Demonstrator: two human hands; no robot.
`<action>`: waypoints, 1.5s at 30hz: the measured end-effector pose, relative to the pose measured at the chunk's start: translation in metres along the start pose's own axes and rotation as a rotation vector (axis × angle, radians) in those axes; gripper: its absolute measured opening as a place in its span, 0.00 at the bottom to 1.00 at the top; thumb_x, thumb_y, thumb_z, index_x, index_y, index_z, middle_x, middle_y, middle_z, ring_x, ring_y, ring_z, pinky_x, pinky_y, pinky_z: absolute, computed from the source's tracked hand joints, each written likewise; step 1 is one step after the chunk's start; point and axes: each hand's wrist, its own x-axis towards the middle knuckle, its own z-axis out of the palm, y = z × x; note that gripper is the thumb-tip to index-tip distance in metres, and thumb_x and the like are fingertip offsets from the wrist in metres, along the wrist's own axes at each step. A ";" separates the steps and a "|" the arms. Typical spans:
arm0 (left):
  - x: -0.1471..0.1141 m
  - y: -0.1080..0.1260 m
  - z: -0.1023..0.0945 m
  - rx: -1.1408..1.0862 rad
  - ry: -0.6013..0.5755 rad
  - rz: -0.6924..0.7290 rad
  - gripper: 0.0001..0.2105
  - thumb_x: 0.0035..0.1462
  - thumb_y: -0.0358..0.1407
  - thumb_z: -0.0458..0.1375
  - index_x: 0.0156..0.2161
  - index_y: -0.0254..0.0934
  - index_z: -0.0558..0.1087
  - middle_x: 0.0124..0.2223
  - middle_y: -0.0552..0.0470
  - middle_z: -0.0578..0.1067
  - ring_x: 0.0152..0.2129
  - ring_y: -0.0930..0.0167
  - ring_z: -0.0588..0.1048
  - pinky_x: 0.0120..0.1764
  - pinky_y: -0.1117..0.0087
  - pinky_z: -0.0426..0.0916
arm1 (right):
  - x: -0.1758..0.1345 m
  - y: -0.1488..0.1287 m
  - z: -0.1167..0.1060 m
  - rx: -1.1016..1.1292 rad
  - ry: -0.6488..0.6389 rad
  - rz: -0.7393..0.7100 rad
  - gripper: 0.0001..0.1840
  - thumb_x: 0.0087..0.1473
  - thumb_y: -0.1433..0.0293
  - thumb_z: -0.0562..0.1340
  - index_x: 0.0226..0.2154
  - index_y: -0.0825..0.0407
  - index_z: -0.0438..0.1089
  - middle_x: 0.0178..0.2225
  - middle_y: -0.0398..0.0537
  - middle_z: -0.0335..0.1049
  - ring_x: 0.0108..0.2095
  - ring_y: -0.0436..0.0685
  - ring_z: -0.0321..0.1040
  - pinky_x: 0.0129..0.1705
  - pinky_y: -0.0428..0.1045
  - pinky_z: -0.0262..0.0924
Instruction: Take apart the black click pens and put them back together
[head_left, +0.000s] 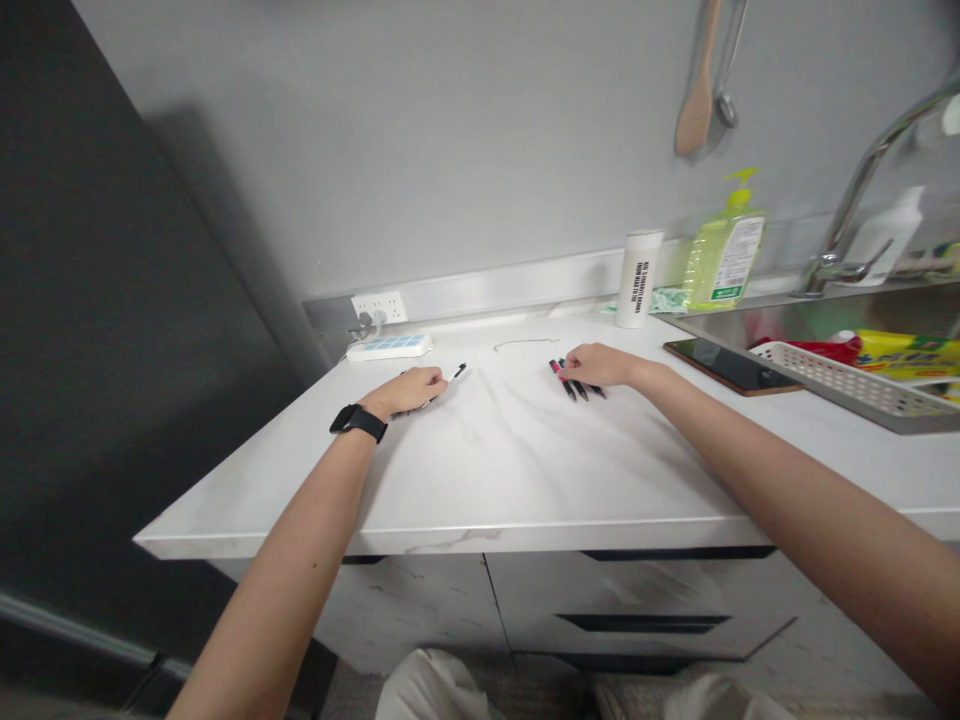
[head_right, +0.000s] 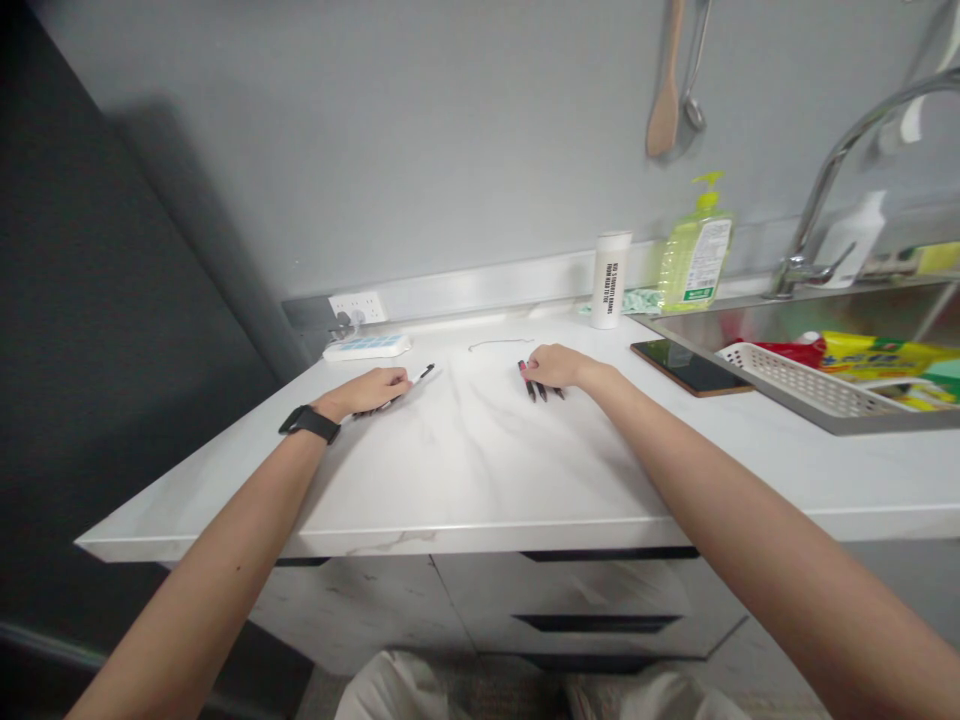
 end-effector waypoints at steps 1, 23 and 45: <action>-0.001 0.001 0.000 0.007 0.003 -0.002 0.15 0.57 0.45 0.44 0.31 0.37 0.66 0.28 0.51 0.71 0.26 0.69 0.68 0.31 0.69 0.58 | 0.000 0.000 0.000 0.001 -0.003 -0.001 0.16 0.54 0.61 0.56 0.25 0.54 0.71 0.25 0.48 0.73 0.27 0.53 0.67 0.28 0.45 0.54; 0.003 -0.007 0.004 0.015 0.008 0.013 0.15 0.59 0.48 0.43 0.37 0.39 0.63 0.31 0.51 0.71 0.26 0.69 0.68 0.32 0.69 0.58 | -0.001 -0.001 -0.001 0.011 -0.001 -0.004 0.16 0.54 0.60 0.56 0.25 0.53 0.71 0.27 0.49 0.74 0.28 0.53 0.68 0.28 0.45 0.55; 0.003 -0.004 0.002 -0.046 -0.031 0.060 0.14 0.49 0.45 0.53 0.33 0.36 0.71 0.30 0.52 0.71 0.26 0.71 0.67 0.30 0.71 0.59 | -0.002 -0.002 -0.002 0.017 -0.011 0.007 0.16 0.55 0.61 0.56 0.26 0.53 0.70 0.26 0.49 0.74 0.28 0.53 0.68 0.28 0.45 0.54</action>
